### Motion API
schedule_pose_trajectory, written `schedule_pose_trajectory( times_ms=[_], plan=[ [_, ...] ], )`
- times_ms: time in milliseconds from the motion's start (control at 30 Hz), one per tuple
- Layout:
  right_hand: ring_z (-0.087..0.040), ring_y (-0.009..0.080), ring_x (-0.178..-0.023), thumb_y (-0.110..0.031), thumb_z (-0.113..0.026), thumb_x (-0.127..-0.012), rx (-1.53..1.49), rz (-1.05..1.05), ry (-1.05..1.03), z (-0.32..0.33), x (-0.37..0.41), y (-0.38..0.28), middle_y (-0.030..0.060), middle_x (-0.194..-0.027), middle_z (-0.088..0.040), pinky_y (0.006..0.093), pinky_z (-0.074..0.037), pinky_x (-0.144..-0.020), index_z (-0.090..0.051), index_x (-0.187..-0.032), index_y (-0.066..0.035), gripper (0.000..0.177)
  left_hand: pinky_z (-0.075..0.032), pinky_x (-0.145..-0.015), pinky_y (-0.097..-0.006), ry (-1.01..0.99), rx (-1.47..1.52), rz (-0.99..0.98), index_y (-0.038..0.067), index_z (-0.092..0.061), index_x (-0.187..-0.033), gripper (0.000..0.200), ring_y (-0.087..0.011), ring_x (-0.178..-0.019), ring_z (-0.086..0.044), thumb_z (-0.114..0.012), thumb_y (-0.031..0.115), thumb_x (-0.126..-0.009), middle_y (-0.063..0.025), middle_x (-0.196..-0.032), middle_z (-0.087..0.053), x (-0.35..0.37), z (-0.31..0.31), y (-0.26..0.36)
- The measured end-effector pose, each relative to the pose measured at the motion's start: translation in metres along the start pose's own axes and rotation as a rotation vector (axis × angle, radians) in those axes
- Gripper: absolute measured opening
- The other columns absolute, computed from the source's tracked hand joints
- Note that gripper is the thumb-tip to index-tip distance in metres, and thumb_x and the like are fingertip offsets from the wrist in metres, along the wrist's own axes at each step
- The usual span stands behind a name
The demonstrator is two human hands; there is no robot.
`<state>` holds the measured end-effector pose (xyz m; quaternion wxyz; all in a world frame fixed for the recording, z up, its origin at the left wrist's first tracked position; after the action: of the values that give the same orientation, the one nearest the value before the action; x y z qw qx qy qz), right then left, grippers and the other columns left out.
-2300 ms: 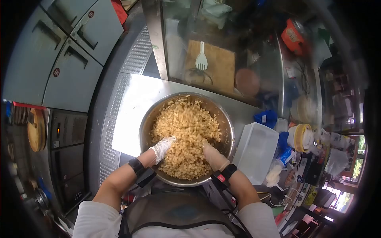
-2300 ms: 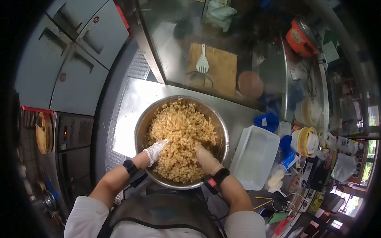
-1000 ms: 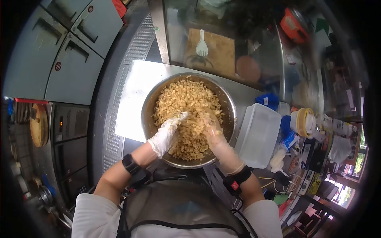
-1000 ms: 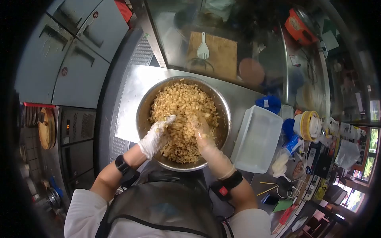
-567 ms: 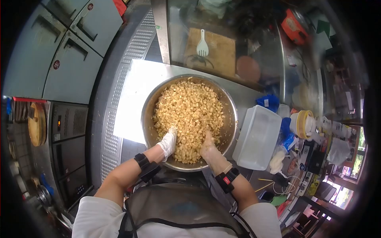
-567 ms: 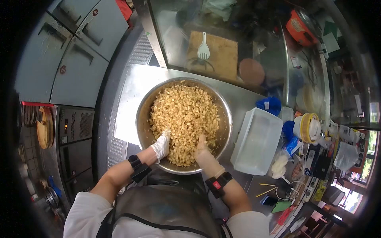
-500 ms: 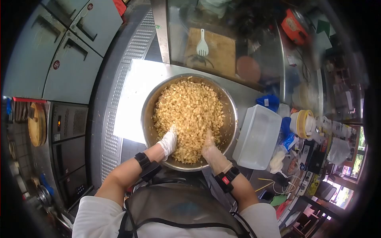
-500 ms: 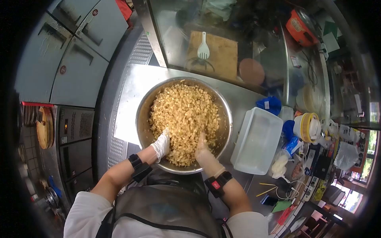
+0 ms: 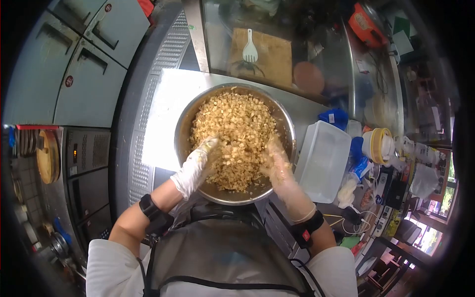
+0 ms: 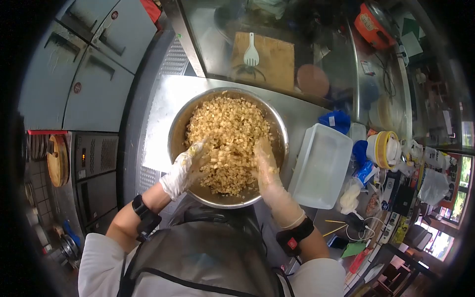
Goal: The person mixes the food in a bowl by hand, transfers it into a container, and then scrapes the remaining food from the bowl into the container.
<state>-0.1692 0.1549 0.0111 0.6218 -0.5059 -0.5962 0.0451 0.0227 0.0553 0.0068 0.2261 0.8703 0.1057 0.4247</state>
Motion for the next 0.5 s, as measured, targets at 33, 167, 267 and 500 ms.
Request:
schedule_pose_trajectory(
  times_ms=[33, 167, 267, 500],
  plan=[
    [-0.023, 0.0421, -0.137, -0.051, -0.059, -0.086, -0.001, -0.224, 0.095, 0.008, -0.003, 0.021, 0.016, -0.154, -0.014, 0.0663, -0.022, -0.104, -0.013, -0.149, -0.022, 0.084, -0.013, -0.107, -0.0666, 0.16, -0.012, 0.195, 0.014, -0.016, -0.149, 0.083, -0.037, -0.142, -0.011, -0.057, 0.052, -0.087, -0.0144, -0.155, -0.011, 0.0, 0.011, -0.016],
    [-0.036, 0.0373, -0.13, -0.058, -0.045, -0.09, -0.282, -0.509, 0.203, -0.003, -0.047, 0.124, 0.0162, -0.147, -0.03, 0.0599, -0.032, -0.102, -0.026, -0.145, -0.015, 0.073, -0.029, -0.102, -0.0674, 0.114, 0.231, 0.335, 0.011, -0.028, -0.143, 0.067, -0.0379, -0.134, -0.029, -0.049, 0.049, -0.092, -0.0147, -0.146, -0.032, -0.053, 0.031, -0.107],
    [-0.046, 0.0312, -0.124, -0.06, -0.037, -0.092, -0.41, -0.422, 0.147, -0.023, -0.047, 0.1, 0.0151, -0.138, -0.043, 0.052, -0.039, -0.101, -0.035, -0.141, -0.013, 0.068, -0.034, -0.106, -0.0543, 0.112, 0.376, 0.303, 0.011, -0.034, -0.141, 0.057, -0.033, -0.129, -0.039, -0.037, 0.048, -0.097, -0.0132, -0.142, -0.04, -0.066, 0.009, -0.113],
    [-0.035, 0.0255, -0.133, -0.041, -0.042, -0.098, 0.164, 0.117, 0.008, -0.004, -0.018, 0.038, 0.0126, -0.143, -0.04, 0.0362, -0.025, -0.112, -0.037, -0.14, -0.005, 0.056, -0.025, -0.112, -0.0514, 0.09, -0.019, 0.145, 0.01, -0.037, -0.14, 0.052, -0.0298, -0.135, -0.03, -0.042, 0.04, -0.098, -0.0132, -0.146, -0.035, -0.013, -0.009, -0.045]
  ],
)
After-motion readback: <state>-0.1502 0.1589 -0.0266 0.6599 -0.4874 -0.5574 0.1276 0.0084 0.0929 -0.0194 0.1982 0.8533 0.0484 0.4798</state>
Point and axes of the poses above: each hand's wrist, its own x-axis away from the middle knuckle, its own z-axis out of the back of the hand, y = z × x, the point moved 6 cm from there along -x, towards the middle knuckle
